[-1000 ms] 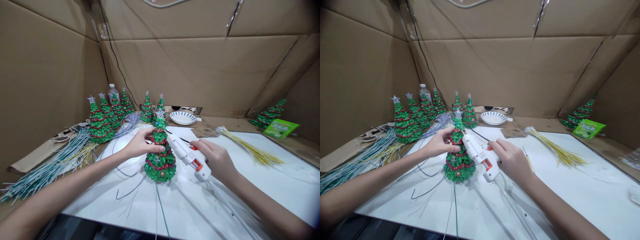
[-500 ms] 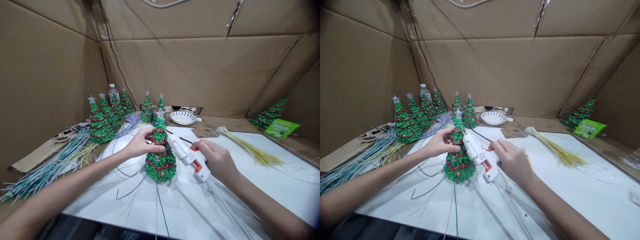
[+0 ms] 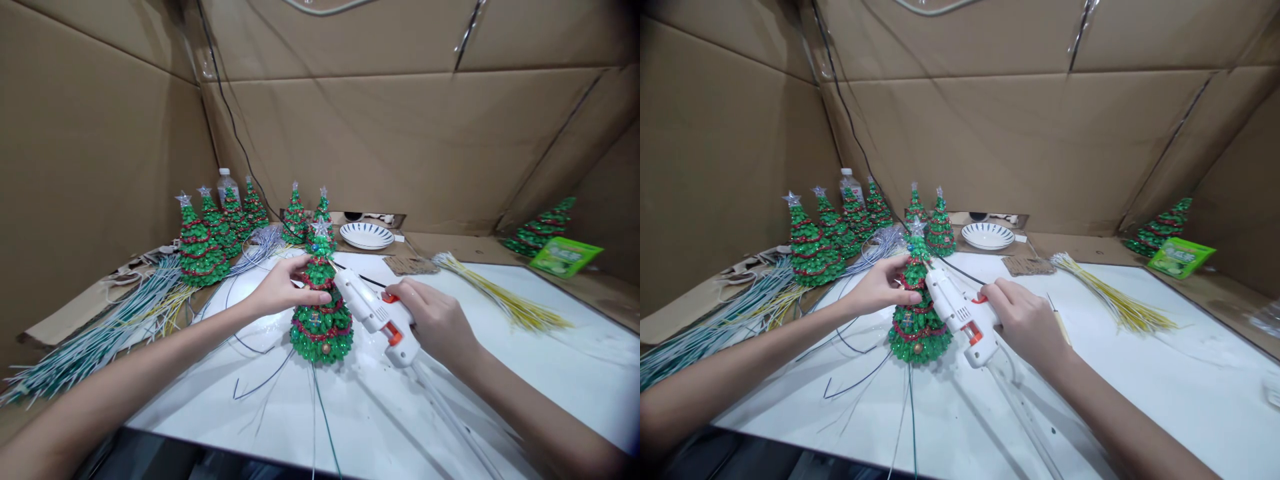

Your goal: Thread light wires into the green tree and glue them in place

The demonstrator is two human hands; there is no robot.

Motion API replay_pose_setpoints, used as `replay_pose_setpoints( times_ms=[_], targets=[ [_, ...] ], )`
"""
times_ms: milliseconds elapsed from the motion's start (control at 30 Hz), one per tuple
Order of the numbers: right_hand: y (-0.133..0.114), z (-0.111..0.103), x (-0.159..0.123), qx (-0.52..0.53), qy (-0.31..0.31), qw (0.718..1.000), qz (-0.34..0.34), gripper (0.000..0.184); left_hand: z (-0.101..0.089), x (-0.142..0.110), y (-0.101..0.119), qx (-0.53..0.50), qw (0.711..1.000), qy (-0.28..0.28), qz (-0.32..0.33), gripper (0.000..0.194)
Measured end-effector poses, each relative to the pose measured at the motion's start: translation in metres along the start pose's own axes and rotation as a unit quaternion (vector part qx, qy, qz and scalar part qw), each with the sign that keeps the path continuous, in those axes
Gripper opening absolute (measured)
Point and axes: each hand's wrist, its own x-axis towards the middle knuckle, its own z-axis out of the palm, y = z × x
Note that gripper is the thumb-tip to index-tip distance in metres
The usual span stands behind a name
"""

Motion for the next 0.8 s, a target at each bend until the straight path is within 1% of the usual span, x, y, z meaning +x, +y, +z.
replay_pose_setpoints(
  times_ms=[200,400,800],
  targets=[
    [0.0005,0.0014,0.0001,0.003,0.011,1.000,0.000,0.035,0.0002,0.0004,-0.0002,0.007,1.000,0.001,0.000,0.052],
    [0.0007,0.0012,-0.0006,0.003,0.006,1.000,0.001,0.035,0.0002,0.0004,-0.0001,0.002,1.000,-0.001,0.009,0.048],
    [0.0002,0.0013,-0.0013,0.010,-0.002,1.000,0.003,0.034,-0.0007,0.0001,-0.0015,-0.001,1.000,-0.002,0.002,0.049]
  ],
)
